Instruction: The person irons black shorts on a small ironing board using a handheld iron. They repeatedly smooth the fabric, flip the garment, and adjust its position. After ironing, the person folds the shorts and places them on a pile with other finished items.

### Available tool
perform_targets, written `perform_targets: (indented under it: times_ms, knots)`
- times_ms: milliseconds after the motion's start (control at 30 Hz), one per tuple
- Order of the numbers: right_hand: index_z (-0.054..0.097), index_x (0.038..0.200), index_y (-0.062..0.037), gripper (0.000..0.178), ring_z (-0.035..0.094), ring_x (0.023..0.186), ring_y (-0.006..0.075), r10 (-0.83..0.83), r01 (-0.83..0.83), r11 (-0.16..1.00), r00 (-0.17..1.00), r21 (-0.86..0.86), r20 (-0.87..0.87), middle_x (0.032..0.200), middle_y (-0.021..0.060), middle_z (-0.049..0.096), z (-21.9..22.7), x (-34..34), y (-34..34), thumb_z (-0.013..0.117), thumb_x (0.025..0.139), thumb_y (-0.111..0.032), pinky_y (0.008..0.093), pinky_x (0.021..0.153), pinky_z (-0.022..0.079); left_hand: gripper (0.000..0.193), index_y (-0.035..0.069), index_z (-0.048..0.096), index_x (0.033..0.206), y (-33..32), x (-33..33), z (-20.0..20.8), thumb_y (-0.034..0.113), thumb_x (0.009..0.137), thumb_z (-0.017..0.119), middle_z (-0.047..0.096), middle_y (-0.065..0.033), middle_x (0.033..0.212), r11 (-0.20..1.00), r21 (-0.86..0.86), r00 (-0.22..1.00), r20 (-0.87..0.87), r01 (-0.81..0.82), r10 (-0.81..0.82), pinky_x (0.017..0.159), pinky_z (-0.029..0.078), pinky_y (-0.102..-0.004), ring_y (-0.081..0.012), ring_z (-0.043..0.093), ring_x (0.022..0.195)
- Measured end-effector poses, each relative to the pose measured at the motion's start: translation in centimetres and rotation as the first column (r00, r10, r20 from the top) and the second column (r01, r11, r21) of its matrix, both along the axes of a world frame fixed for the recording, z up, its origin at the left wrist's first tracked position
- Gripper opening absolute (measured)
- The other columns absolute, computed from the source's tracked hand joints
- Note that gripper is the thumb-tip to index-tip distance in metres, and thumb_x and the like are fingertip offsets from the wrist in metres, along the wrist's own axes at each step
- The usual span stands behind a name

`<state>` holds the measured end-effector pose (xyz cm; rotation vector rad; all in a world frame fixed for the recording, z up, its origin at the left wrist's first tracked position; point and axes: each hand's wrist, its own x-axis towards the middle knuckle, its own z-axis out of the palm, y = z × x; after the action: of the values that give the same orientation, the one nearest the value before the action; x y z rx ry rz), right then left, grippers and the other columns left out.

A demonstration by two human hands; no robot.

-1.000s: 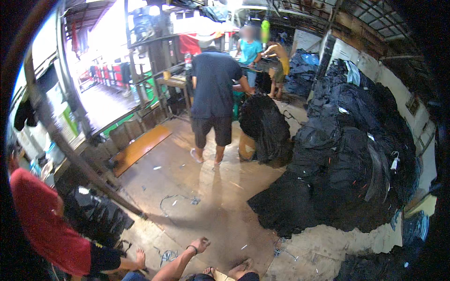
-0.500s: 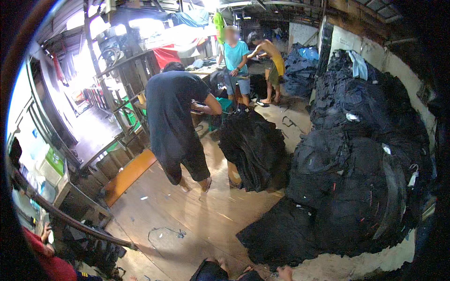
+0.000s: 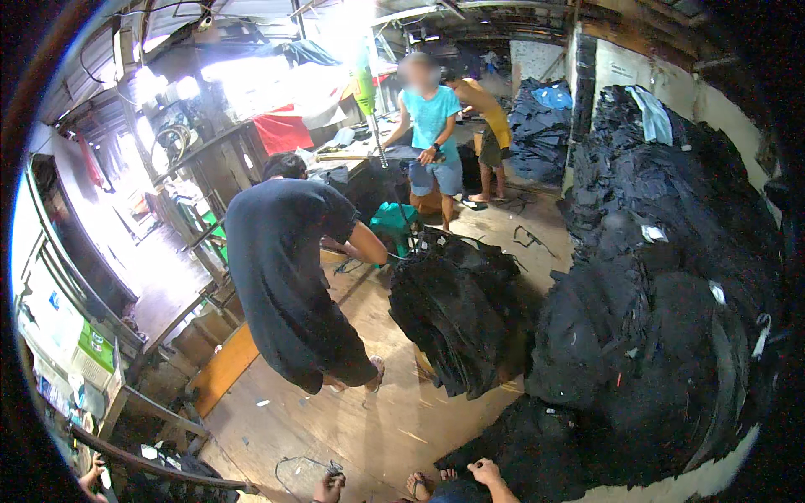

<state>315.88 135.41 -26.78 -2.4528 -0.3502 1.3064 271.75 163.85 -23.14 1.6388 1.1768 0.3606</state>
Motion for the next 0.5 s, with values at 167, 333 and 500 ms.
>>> perform_targets:
  times_ms: [167,333,500]
  knots:
    - [0.074,0.135,-0.0097,0.062,0.065,0.134,0.0386,0.168,-0.178,0.981,0.978,-0.077,-0.125,0.143,0.0185,0.07,-4.0,0.6,2.0,0.074,0.095,-0.056,0.0492,0.112,0.052,0.029,0.0,0.07,0.126,-3.2,1.9,3.6,0.022,0.108,0.067,0.08,-0.012,0.098,0.98,-0.059,0.968,-0.176,-0.192,0.179,0.076,0.058,-0.0312,-0.0162,0.075,0.087]
    - [0.074,0.132,-0.0063,0.058,0.068,0.128,0.0411,0.195,-0.193,0.977,0.981,0.085,-0.015,0.136,0.0194,0.073,-4.0,2.1,3.2,0.073,0.097,-0.053,0.0498,0.108,0.054,0.028,0.003,0.072,0.12,-10.1,-1.3,1.4,0.027,0.107,0.068,0.077,-0.009,0.088,0.943,-0.285,0.915,-0.4,-0.169,0.044,0.072,0.057,-0.0349,-0.0177,0.071,0.079]
    - [0.074,0.133,-0.0075,0.056,0.067,0.131,0.0394,0.221,-0.23,0.969,0.971,-0.094,-0.093,0.139,0.0182,0.073,-3.4,3.9,2.6,0.072,0.098,-0.052,0.0503,0.11,0.054,0.033,0.008,0.069,0.126,-15.8,-7.2,-0.2,0.034,0.105,0.071,0.075,-0.0062,0.084,0.827,-0.442,0.845,-0.53,-0.347,0.071,0.06,0.052,-0.036,-0.0175,0.067,0.071]
